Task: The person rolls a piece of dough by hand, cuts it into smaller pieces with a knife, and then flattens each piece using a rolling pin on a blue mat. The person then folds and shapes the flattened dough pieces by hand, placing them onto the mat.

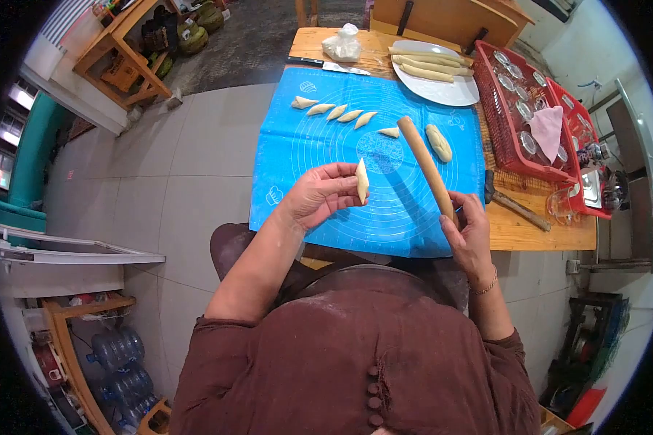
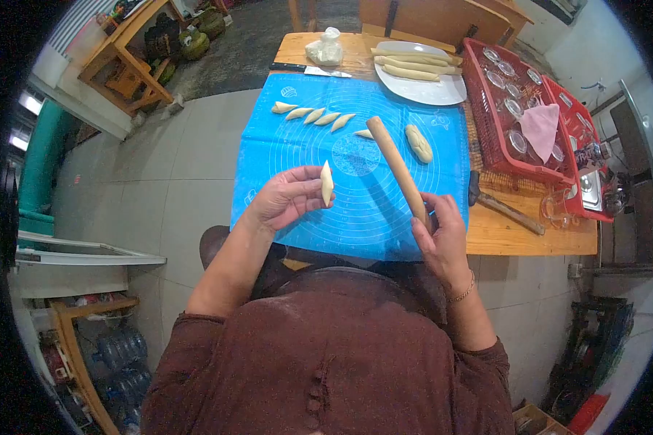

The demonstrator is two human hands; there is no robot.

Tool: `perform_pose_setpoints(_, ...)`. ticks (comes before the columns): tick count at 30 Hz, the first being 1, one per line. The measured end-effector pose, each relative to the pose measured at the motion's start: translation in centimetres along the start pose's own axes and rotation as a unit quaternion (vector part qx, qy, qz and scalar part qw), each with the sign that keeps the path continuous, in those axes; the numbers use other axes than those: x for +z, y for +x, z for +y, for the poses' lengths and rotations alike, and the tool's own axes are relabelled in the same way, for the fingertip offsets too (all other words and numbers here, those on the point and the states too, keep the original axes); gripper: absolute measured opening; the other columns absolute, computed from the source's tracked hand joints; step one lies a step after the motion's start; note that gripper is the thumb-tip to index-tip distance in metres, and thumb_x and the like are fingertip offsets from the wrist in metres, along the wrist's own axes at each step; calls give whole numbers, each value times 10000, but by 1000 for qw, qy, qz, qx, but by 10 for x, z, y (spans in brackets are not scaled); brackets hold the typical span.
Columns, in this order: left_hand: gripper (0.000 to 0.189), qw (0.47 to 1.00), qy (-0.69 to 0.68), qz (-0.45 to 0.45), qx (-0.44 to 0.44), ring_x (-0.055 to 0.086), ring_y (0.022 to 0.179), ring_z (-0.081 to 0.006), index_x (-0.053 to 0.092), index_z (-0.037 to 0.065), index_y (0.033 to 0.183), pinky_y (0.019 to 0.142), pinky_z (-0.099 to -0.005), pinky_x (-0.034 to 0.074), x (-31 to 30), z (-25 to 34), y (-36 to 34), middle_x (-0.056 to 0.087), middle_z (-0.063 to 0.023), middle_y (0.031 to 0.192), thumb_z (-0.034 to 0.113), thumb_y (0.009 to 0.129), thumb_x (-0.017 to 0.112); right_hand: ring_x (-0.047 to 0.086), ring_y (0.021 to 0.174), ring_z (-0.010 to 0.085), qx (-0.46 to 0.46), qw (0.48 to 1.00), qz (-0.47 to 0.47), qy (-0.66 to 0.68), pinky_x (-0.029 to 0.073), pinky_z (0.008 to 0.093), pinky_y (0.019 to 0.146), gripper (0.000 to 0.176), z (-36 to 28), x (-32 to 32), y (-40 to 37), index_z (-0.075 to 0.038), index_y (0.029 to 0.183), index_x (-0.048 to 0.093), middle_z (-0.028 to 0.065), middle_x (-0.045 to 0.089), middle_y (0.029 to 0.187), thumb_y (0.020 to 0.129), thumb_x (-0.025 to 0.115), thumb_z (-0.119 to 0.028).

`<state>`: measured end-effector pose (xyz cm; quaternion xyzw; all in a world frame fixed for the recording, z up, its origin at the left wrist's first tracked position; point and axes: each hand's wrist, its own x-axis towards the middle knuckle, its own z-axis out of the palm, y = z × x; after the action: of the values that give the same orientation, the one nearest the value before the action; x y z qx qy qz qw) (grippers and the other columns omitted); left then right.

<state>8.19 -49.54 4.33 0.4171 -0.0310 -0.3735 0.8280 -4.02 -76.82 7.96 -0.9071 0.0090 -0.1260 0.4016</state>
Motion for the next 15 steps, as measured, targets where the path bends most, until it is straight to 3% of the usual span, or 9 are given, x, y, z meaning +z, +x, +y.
perform_pose_setpoints(8,336,991,-106,-85,-11,670,959,-261,562,-43,1236,857,-381,567,7,-1,-5,648,-181,1096,62,919,609,513,718,209,-5,1000,0,9,451,318,666,363,-2,4,-3,25,1128,605,112,524,882,784,661,-77)
perform_pose_setpoints(11,333,996,-58,-67,-1,672,951,-254,573,-45,1218,847,-379,572,8,-2,-8,647,-175,1092,88,917,625,512,717,207,2,1000,-7,5,450,319,664,362,0,3,-4,23,1128,604,111,521,880,783,661,-73)
perform_pose_setpoints(15,356,991,124,50,0,678,894,-219,595,-54,1183,818,-356,573,18,-5,-8,659,-151,1058,134,893,679,471,718,137,7,1000,-11,16,419,268,659,368,0,4,-6,22,1145,610,63,512,892,788,666,-45)
